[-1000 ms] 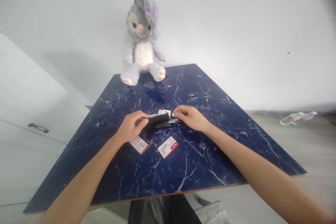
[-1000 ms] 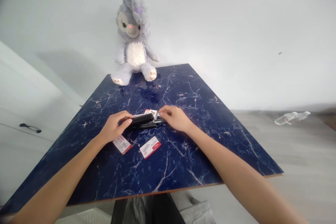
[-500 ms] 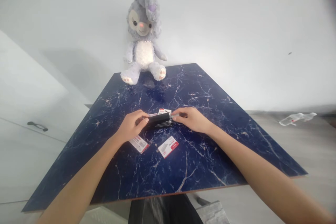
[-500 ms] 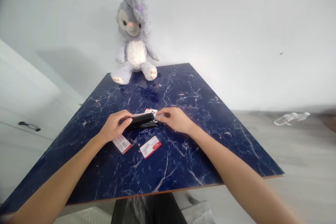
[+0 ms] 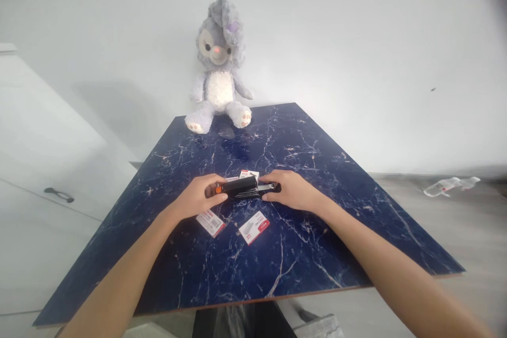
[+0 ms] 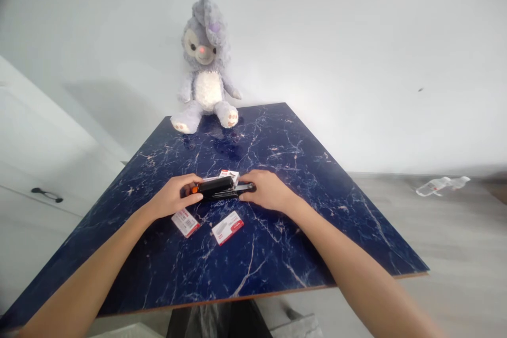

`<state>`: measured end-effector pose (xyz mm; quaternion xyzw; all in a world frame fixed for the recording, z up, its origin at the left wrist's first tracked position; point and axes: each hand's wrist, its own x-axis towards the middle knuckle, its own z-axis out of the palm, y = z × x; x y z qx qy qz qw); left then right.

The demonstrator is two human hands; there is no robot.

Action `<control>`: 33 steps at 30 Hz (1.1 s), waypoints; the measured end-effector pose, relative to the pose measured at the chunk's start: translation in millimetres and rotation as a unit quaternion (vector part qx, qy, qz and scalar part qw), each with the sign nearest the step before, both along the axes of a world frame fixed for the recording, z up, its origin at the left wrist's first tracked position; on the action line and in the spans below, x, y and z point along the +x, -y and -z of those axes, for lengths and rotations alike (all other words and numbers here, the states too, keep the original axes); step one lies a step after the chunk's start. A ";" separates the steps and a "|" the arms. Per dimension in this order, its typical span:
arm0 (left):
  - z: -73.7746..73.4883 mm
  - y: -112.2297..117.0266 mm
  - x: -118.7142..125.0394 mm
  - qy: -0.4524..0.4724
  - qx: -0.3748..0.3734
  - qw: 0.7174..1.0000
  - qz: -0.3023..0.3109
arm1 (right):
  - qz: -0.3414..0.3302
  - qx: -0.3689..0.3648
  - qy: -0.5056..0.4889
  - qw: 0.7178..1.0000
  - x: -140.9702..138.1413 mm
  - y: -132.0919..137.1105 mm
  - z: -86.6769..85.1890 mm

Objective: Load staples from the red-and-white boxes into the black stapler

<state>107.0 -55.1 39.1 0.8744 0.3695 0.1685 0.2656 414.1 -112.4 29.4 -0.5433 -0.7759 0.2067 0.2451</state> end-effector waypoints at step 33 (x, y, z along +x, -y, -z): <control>6.6 3.6 8.5 0.002 0.143 0.989 -0.028 | 0.044 -0.037 -0.160 0.985 -33.1 16.4 14.8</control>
